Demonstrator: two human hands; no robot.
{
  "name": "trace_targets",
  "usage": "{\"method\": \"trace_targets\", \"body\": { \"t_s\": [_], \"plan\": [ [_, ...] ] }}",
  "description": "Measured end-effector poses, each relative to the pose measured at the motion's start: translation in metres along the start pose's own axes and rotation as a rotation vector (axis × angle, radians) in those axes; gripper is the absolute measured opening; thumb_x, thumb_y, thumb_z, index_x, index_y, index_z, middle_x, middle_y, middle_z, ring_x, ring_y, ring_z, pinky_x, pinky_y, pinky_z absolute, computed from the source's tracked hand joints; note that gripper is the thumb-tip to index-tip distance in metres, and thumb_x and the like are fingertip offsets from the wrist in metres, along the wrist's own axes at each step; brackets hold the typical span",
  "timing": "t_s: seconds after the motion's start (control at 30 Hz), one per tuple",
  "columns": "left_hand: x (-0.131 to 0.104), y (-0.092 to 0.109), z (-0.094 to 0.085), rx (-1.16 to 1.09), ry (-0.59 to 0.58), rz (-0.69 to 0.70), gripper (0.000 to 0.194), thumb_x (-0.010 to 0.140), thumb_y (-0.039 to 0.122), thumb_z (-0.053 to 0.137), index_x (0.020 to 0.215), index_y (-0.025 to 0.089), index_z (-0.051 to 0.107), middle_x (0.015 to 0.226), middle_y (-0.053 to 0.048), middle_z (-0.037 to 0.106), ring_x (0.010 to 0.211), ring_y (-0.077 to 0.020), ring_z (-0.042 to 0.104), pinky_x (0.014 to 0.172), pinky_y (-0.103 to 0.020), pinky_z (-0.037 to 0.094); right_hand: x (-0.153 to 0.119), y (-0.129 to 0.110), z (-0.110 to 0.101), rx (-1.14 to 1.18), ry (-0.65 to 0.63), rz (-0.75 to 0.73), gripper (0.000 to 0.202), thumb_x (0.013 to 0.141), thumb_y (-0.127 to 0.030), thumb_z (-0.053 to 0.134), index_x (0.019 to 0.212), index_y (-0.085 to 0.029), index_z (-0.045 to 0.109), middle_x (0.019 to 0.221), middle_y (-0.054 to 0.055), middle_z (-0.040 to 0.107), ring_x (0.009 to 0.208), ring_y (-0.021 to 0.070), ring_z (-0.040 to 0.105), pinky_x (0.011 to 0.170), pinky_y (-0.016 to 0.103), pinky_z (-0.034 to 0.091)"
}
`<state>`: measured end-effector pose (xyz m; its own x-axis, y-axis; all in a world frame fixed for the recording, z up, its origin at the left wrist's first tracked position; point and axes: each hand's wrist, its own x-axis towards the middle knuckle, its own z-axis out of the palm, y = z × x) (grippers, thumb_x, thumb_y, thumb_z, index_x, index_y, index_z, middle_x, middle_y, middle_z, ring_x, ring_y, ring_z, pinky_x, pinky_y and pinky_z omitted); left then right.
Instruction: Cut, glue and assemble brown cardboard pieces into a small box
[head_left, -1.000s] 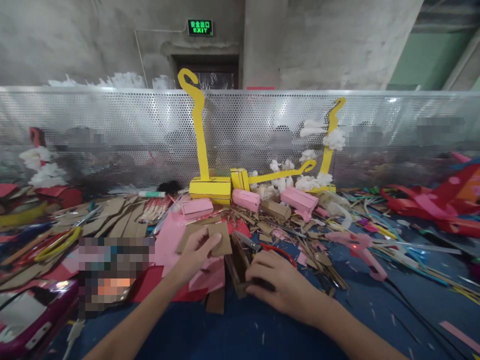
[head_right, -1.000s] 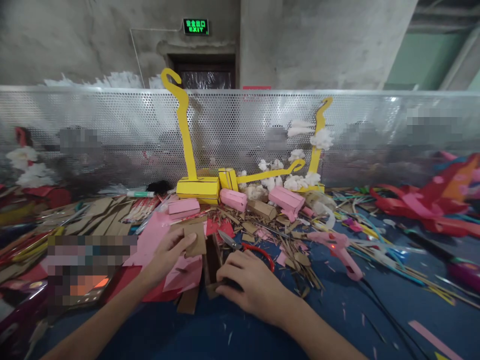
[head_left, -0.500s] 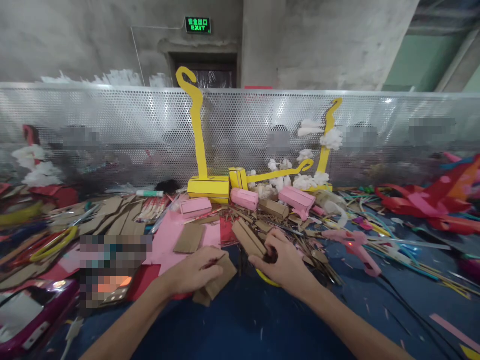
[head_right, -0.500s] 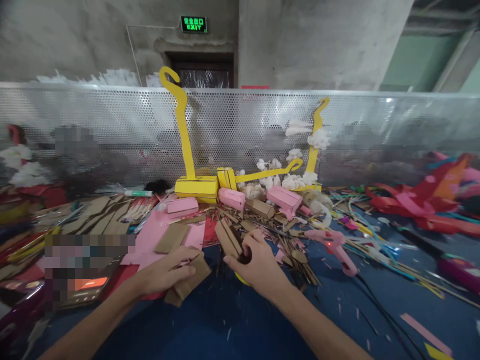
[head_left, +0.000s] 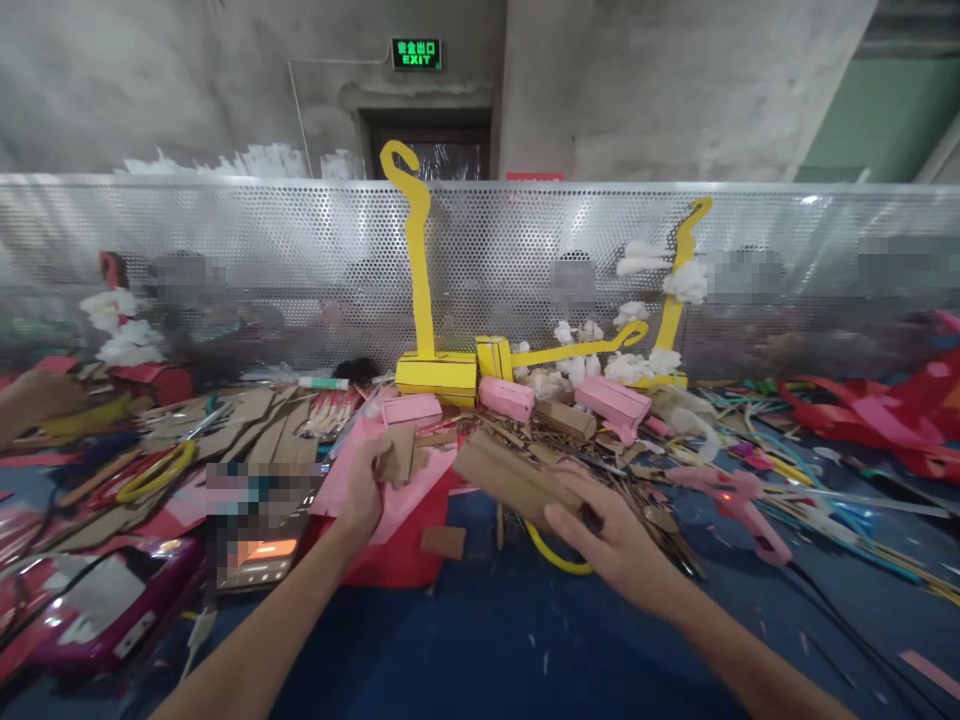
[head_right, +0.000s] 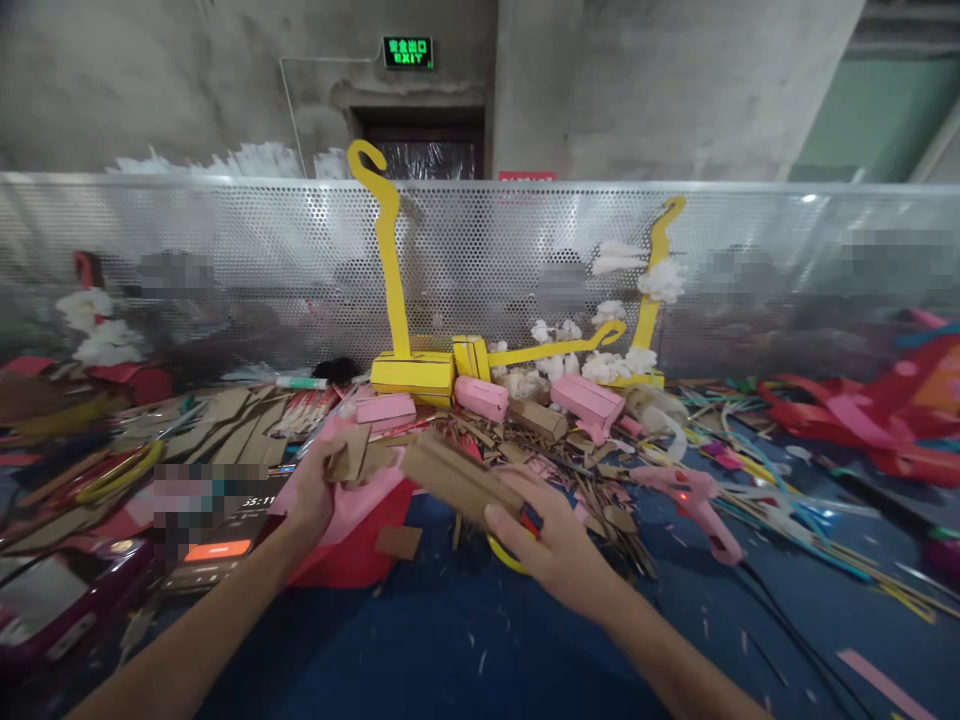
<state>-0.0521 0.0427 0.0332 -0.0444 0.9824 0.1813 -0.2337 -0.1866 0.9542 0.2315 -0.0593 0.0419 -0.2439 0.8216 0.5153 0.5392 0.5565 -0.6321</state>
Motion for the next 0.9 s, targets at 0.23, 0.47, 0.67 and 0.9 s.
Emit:
{"method": "trace_targets", "body": {
  "t_s": [0.23,0.47,0.67,0.9],
  "plan": [
    [0.008,0.009,-0.012,-0.178,0.019,0.039,0.04,0.069,0.046,0.055,0.051,0.026,0.025,0.044,0.006,0.026,0.04,-0.0099,0.028,0.047,-0.029,0.035,-0.021,-0.04,0.01,0.002,-0.67,-0.162,0.016,0.084,-0.02,0.076,0.096,-0.03,0.077,0.113,0.002,0.071,0.107,0.0214,0.066,0.099,0.034,0.048],
    [0.007,0.005,-0.011,-0.328,-0.014,0.001,0.049,0.075,0.047,0.059,0.055,0.025,0.02,0.043,0.008,0.025,0.038,-0.0087,0.028,0.047,-0.028,0.041,0.029,0.025,0.028,-0.322,-0.274,-0.022,0.025,0.096,-0.038,0.063,0.08,-0.021,0.071,0.092,0.006,0.071,0.095,0.0248,0.062,0.089,0.038,0.045],
    [0.009,0.008,-0.015,-0.458,-0.102,-0.042,0.047,0.076,0.037,0.056,0.053,0.023,0.018,0.041,0.007,0.026,0.036,-0.0071,0.026,0.042,-0.023,0.035,0.052,0.046,0.039,-0.38,-0.133,0.079,0.039,0.097,-0.049,0.054,0.078,-0.018,0.069,0.088,0.008,0.07,0.085,0.0235,0.062,0.074,0.03,0.042],
    [0.012,-0.004,-0.004,-0.495,-0.167,-0.18,0.037,0.078,0.034,0.059,0.052,0.023,0.035,0.043,0.004,0.039,0.039,-0.0103,0.041,0.045,-0.027,0.041,0.071,0.051,0.029,-0.352,0.047,0.158,0.043,0.102,-0.047,0.043,0.092,-0.016,0.071,0.089,0.009,0.072,0.085,0.0249,0.065,0.075,0.031,0.045]
  ]
}}
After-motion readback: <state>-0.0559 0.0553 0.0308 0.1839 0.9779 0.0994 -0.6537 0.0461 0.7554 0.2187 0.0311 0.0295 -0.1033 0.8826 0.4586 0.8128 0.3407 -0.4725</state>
